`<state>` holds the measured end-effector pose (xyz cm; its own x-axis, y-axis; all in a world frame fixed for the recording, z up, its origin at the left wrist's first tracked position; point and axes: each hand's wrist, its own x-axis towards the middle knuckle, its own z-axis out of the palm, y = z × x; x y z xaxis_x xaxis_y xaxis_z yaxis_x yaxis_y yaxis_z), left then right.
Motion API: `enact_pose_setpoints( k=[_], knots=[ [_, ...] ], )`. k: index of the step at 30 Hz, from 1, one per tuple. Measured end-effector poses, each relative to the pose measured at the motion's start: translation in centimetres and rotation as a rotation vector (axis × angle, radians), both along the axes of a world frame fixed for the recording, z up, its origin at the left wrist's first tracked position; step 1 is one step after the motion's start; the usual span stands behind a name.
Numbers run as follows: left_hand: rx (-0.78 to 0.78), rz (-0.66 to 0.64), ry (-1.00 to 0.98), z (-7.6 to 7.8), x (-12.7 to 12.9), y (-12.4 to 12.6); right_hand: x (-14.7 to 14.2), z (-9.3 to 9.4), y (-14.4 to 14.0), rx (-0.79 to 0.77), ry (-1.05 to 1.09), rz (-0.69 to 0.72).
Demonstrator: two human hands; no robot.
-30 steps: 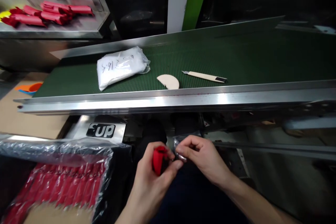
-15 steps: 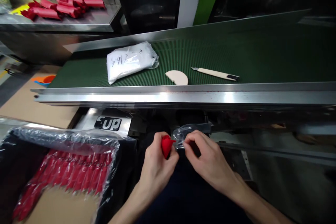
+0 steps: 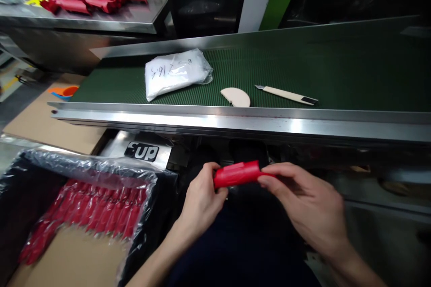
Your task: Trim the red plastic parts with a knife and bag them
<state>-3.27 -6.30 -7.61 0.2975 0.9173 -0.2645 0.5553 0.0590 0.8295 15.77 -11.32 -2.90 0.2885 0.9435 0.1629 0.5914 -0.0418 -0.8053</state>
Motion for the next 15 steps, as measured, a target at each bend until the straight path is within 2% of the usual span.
enact_pose_setpoints(
  k=[3,6,10,12,15],
  knots=[
    [-0.090,0.044,-0.092,-0.6,-0.6,0.7,1.1,0.3,-1.3,-0.012,-0.022,-0.079],
    [-0.128,0.106,-0.165,-0.9,-1.1,1.0,1.7,1.0,-2.9,0.088,-0.167,-0.009],
    [-0.147,0.158,-0.234,-0.5,-1.2,0.8,1.5,1.8,-4.5,0.275,-0.399,0.211],
    [-0.152,0.166,-0.282,-0.1,-1.1,0.5,1.4,1.6,-4.7,0.298,-0.453,0.364],
    [-0.139,0.191,-0.339,0.4,-0.9,0.1,1.3,0.9,-4.5,0.286,-0.503,0.488]
  ],
)
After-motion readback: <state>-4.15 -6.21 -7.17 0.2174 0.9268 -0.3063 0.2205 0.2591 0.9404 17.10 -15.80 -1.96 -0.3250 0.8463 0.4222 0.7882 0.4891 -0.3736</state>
